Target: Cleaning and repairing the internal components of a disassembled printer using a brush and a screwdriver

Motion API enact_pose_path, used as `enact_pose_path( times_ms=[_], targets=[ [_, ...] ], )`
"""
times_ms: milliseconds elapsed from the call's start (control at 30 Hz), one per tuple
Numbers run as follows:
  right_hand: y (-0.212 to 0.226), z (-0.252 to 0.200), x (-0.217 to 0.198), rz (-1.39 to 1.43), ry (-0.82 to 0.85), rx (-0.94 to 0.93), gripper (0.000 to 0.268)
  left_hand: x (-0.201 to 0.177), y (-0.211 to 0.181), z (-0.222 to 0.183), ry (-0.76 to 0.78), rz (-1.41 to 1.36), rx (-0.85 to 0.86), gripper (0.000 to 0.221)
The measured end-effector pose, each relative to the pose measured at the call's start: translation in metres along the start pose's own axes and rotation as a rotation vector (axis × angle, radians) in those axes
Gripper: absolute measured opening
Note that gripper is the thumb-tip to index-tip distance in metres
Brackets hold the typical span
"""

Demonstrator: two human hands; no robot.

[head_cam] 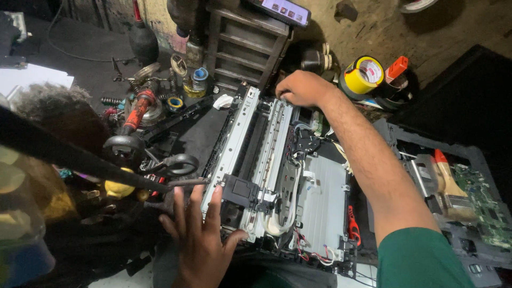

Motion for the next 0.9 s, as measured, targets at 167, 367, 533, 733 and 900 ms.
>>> enact_pose_path(
  times_ms=[167, 367, 533, 733, 900],
  targets=[
    [-0.021, 0.012, 0.015, 0.168, -0.002, -0.067, 0.02, -0.004, -0.002, 0.001, -0.032, 0.002, -0.007, 0.123],
    [-0.045, 0.015, 0.024, 0.311, -0.01, 0.011, 0.021, -0.001, 0.0, 0.0, -0.034, -0.003, -0.015, 0.12],
    [-0.045, 0.005, 0.009, 0.383, -0.03, 0.285, 0.023, -0.002, -0.001, 0.001, -0.037, -0.02, -0.011, 0.123],
    [-0.037, -0.006, 0.015, 0.431, 0.047, 0.519, 0.053, 0.001, 0.0, 0.0, -0.038, -0.003, -0.012, 0.124],
    [-0.053, -0.001, 0.033, 0.393, -0.028, 0.451, 0.034, -0.004, -0.002, 0.003, -0.057, -0.002, 0.008, 0.123]
  ],
)
Point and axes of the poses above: each hand's wrist, its own z-axis towards the middle knuckle, its own x-axis out of the palm, y = z × x, the point moved 4 cm from there along z, towards the middle knuckle, and after that the axes turned 13 degrees about -y, right-handed, at the moved point
